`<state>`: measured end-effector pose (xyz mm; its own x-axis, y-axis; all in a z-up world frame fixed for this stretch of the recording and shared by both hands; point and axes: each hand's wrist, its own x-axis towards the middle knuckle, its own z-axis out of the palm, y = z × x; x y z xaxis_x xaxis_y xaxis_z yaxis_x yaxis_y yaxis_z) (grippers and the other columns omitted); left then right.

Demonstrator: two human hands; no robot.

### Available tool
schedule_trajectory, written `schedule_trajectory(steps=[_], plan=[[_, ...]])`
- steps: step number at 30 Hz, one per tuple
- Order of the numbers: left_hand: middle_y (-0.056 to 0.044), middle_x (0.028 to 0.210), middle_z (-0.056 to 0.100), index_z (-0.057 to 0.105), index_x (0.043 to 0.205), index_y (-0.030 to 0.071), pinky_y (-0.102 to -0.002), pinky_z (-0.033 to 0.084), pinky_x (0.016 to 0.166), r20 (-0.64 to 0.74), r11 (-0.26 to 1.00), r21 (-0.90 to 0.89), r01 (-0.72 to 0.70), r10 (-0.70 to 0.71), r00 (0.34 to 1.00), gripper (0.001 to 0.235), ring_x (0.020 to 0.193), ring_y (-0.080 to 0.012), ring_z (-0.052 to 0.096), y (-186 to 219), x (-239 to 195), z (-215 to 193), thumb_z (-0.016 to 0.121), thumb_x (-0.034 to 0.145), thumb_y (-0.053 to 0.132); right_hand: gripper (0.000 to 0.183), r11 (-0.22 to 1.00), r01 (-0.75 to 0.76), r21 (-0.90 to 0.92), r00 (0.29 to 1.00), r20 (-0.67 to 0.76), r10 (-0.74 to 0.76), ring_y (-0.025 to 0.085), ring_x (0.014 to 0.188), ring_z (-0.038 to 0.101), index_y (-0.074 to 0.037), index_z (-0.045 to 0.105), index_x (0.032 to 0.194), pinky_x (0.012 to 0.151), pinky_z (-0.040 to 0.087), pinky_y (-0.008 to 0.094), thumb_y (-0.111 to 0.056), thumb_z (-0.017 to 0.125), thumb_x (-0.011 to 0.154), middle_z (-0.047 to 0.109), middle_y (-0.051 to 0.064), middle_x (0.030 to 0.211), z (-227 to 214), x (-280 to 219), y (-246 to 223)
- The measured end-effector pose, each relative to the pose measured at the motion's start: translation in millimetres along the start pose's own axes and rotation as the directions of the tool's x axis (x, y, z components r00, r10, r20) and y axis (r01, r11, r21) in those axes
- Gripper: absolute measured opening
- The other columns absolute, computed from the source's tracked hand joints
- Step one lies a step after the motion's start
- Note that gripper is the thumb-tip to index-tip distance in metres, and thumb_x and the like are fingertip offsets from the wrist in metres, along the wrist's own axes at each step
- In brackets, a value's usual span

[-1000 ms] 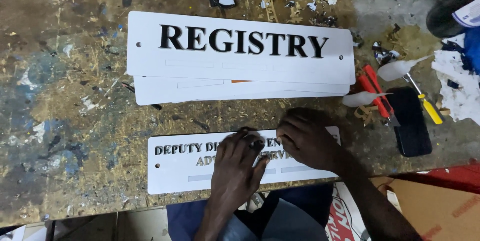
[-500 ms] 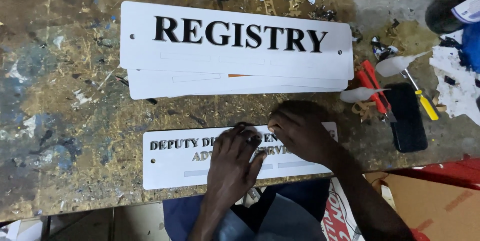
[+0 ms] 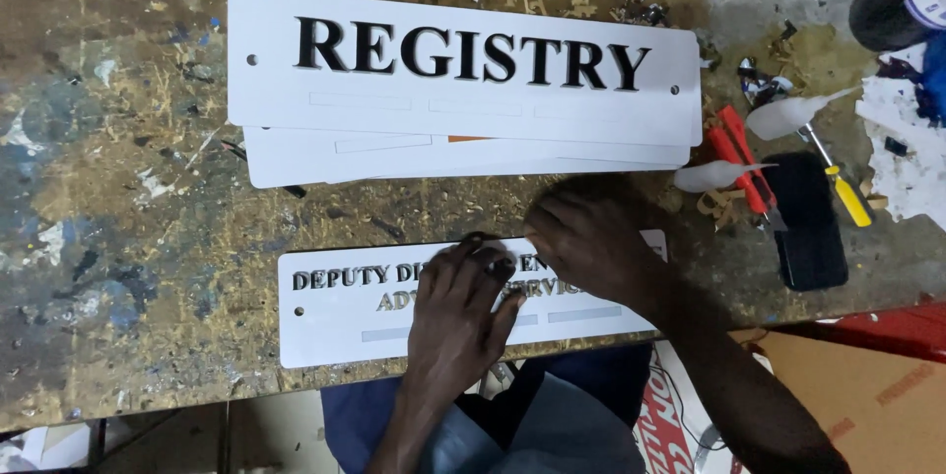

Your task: The person is manually applying and pressing individual black letters onto a white sign board to form text.

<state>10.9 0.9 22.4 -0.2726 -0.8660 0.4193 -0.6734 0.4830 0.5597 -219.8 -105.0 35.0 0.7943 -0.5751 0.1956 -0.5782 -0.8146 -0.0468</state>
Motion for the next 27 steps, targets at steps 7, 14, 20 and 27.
schedule_trajectory(steps=[7, 14, 20, 27], plan=[[-0.016, 0.143, 0.070, 0.074, 0.140, 0.005, -0.057, 0.045, 0.114, 0.024, 1.000, -0.026, 0.016, -0.016, 1.000, 0.040, 0.137, -0.0406, 0.060, 1.0, -0.1, -1.7, 0.057, 0.117, 0.033, 0.016, 0.995, -0.061, 0.073, 0.985, -0.157, 0.072, 0.027, 0.085, 0.066, -0.009, 0.069, 0.101, 0.067, 0.050, 0.043, -0.007, 0.059, 0.114, 0.069, 0.007, 0.096, -21.2, 9.6, -6.0], [-0.014, 0.142, 0.071, 0.074, 0.139, 0.005, -0.056, 0.044, 0.117, 0.007, 0.999, -0.033, 0.018, -0.018, 1.000, 0.039, 0.142, -0.0396, 0.060, 1.6, 1.6, -2.1, 0.058, 0.118, 0.033, 0.026, 0.955, -0.048, 0.292, 0.978, -0.182, 0.105, 0.035, 0.112, 0.072, 0.006, 0.075, 0.117, 0.094, 0.059, 0.046, 0.018, 0.062, 0.098, 0.072, 0.018, 0.122, -19.4, 10.2, -4.1], [-0.017, 0.142, 0.070, 0.074, 0.139, 0.003, -0.058, 0.046, 0.115, -0.003, 1.000, -0.029, 0.004, -0.004, 1.000, 0.039, 0.140, -0.0418, 0.061, -0.4, -1.5, 0.8, 0.061, 0.117, 0.032, 0.010, 0.968, -0.099, 0.231, 0.952, -0.262, 0.160, 0.029, 0.094, 0.076, 0.000, 0.079, 0.115, 0.081, 0.062, 0.042, 0.001, 0.070, 0.112, 0.079, 0.014, 0.109, -9.3, 4.6, -3.0], [-0.017, 0.144, 0.071, 0.074, 0.144, 0.005, -0.059, 0.046, 0.115, 0.038, 0.999, -0.008, 0.034, -0.033, 0.999, 0.043, 0.141, -0.0418, 0.060, -2.2, -5.5, 4.0, 0.059, 0.118, 0.036, 0.033, 0.926, -0.091, 0.366, 0.947, -0.257, 0.195, 0.039, 0.120, 0.073, 0.006, 0.073, 0.127, 0.099, 0.064, 0.047, 0.021, 0.060, 0.100, 0.072, 0.024, 0.130, -11.0, -1.2, -4.2]])
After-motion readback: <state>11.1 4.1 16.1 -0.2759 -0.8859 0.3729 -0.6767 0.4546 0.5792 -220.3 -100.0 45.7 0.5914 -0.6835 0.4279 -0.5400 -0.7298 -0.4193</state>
